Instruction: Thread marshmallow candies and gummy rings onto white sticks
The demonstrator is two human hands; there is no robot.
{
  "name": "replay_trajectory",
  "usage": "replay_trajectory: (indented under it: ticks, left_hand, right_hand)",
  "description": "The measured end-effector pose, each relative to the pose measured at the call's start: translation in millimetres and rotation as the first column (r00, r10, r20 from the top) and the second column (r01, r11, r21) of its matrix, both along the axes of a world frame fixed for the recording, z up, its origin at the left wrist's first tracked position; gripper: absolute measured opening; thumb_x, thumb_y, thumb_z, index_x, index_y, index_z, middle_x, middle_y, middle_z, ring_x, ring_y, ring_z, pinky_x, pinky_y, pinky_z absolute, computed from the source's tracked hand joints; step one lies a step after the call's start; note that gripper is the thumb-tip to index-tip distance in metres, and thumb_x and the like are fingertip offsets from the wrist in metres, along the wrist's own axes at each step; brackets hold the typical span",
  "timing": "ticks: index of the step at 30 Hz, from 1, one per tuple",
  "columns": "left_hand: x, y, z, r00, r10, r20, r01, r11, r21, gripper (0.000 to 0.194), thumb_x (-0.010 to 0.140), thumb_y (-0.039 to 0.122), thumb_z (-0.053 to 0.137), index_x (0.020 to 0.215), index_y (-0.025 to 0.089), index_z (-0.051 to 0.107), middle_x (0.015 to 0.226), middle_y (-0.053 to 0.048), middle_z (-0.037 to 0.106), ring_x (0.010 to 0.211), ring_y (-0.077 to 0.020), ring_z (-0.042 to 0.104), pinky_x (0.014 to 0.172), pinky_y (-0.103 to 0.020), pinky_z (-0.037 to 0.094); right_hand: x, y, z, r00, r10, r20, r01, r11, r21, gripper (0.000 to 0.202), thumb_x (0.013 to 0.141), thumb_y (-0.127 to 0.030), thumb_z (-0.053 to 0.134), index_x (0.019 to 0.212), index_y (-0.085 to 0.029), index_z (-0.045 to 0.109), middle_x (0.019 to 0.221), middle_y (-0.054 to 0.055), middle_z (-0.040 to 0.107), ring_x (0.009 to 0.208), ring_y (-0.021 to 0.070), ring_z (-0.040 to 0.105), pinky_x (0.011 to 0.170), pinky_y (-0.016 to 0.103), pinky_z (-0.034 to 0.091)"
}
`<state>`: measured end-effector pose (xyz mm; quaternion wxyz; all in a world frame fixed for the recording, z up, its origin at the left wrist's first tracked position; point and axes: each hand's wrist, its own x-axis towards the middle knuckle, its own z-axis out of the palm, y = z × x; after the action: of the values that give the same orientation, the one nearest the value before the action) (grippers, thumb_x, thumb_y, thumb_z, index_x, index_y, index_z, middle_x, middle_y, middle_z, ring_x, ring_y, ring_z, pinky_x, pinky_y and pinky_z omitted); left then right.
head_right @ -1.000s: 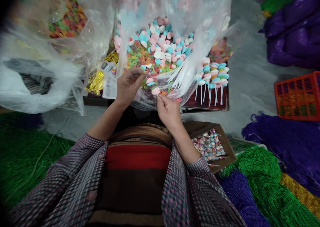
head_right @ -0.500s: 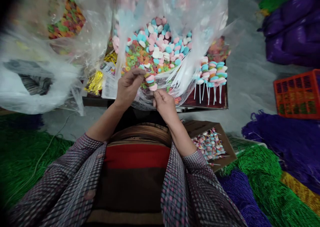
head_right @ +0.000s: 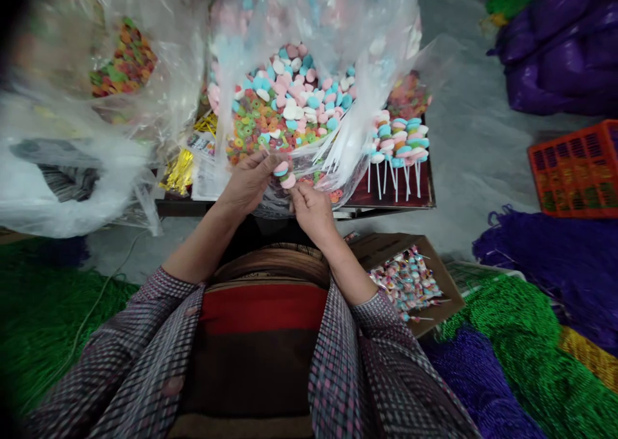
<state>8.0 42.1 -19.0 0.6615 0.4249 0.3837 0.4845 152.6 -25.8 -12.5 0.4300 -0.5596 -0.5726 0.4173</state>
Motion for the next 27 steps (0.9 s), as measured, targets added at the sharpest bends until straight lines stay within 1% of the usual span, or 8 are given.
replay_trajectory:
  ticks: [4,7,11,13,16,19,22,27]
  left_hand:
    - [5,3,4.8,0.985,-0.027,-0.171,0.046,0.993,0.106,0.049,0.08,0.071,0.077,0.081,0.022,0.075,0.075,0.001,0.071,0.068,-0.011,0.065,0.065,-0.024,0.053]
    - [4,32,7.5,0.915,0.073,-0.397,0.056,0.951,0.303,0.042,0.096,0.062,0.061,0.099,0.023,0.078,0.095,-0.004,0.077,0.087,-0.0168,0.07,0.081,-0.03,0.057]
    - [7,96,0.5,0.69,0.353,-0.632,0.112,0.81,0.575,0.011,0.088,0.029,0.072,0.096,0.023,0.076,0.105,-0.009,0.075,0.116,-0.0296,0.067,0.109,-0.043,0.048]
    - [12,122,-4.7,0.524,0.371,-0.767,0.199,0.822,0.534,0.01,0.08,0.012,0.071,0.083,0.021,0.07,0.102,-0.013,0.072,0.116,-0.0354,0.064,0.112,-0.052,0.044]
    - [20,138,-11.2,0.433,0.371,-0.821,0.241,0.83,0.503,0.019,0.074,0.002,0.066,0.073,0.02,0.06,0.102,-0.016,0.068,0.116,-0.0389,0.061,0.114,-0.06,0.038]
    - [23,136,-16.1,0.423,0.405,-0.811,0.231,0.817,0.528,0.022,0.07,0.001,0.064,0.075,0.021,0.056,0.103,-0.016,0.067,0.115,-0.038,0.059,0.114,-0.059,0.037]
    - [18,129,-18.2,0.483,0.421,-0.768,0.168,0.816,0.553,0.026,0.066,0.0,0.062,0.075,0.023,0.055,0.096,-0.013,0.067,0.108,-0.034,0.06,0.109,-0.053,0.042]
    - [2,101,-9.6,0.779,0.328,-0.535,-0.083,0.899,0.431,0.021,0.071,0.012,0.071,0.088,0.023,0.067,0.072,0.001,0.061,0.071,-0.0173,0.057,0.076,-0.034,0.051]
  right_hand:
    - [5,7,-6.1,0.984,-0.047,-0.169,0.03,0.994,-0.103,0.058,0.085,-0.079,0.06,0.074,-0.023,0.063,0.056,-0.004,0.058,0.053,0.0117,0.046,0.057,0.027,0.038]
    - [15,16,0.3,0.916,-0.174,-0.361,0.115,0.977,-0.178,0.055,0.079,-0.077,0.069,0.08,-0.023,0.061,0.06,-0.007,0.055,0.045,0.0073,0.032,0.046,0.024,0.025]
    - [33,32,16.8,0.835,-0.285,-0.471,0.222,0.957,-0.186,0.047,0.073,-0.064,0.08,0.082,-0.023,0.058,0.06,-0.01,0.049,0.042,0.0045,0.023,0.041,0.024,0.019]
    - [40,39,21.0,0.823,-0.316,-0.471,0.266,0.949,-0.173,0.043,0.074,-0.059,0.08,0.081,-0.023,0.057,0.059,-0.01,0.047,0.043,0.0045,0.024,0.041,0.023,0.019]
    - [50,54,18.5,0.828,-0.368,-0.422,0.34,0.929,-0.143,0.038,0.078,-0.056,0.076,0.078,-0.023,0.056,0.059,-0.009,0.048,0.044,0.0054,0.024,0.042,0.024,0.018]
    - [61,81,9.6,0.878,-0.413,-0.242,0.417,0.908,-0.035,0.036,0.085,-0.05,0.07,0.07,-0.024,0.051,0.058,-0.006,0.047,0.049,0.0086,0.033,0.048,0.025,0.026]
    - [71,116,-0.8,0.893,-0.437,0.106,0.419,0.894,0.161,0.036,0.09,-0.038,0.066,0.064,-0.024,0.046,0.06,-0.004,0.046,0.064,0.0148,0.049,0.065,0.029,0.042]
    - [73,157,-20.2,0.755,-0.38,0.535,0.311,0.925,0.218,0.013,0.084,-0.014,0.062,0.074,-0.021,0.057,0.08,0.006,0.06,0.091,0.0266,0.06,0.091,0.045,0.05]
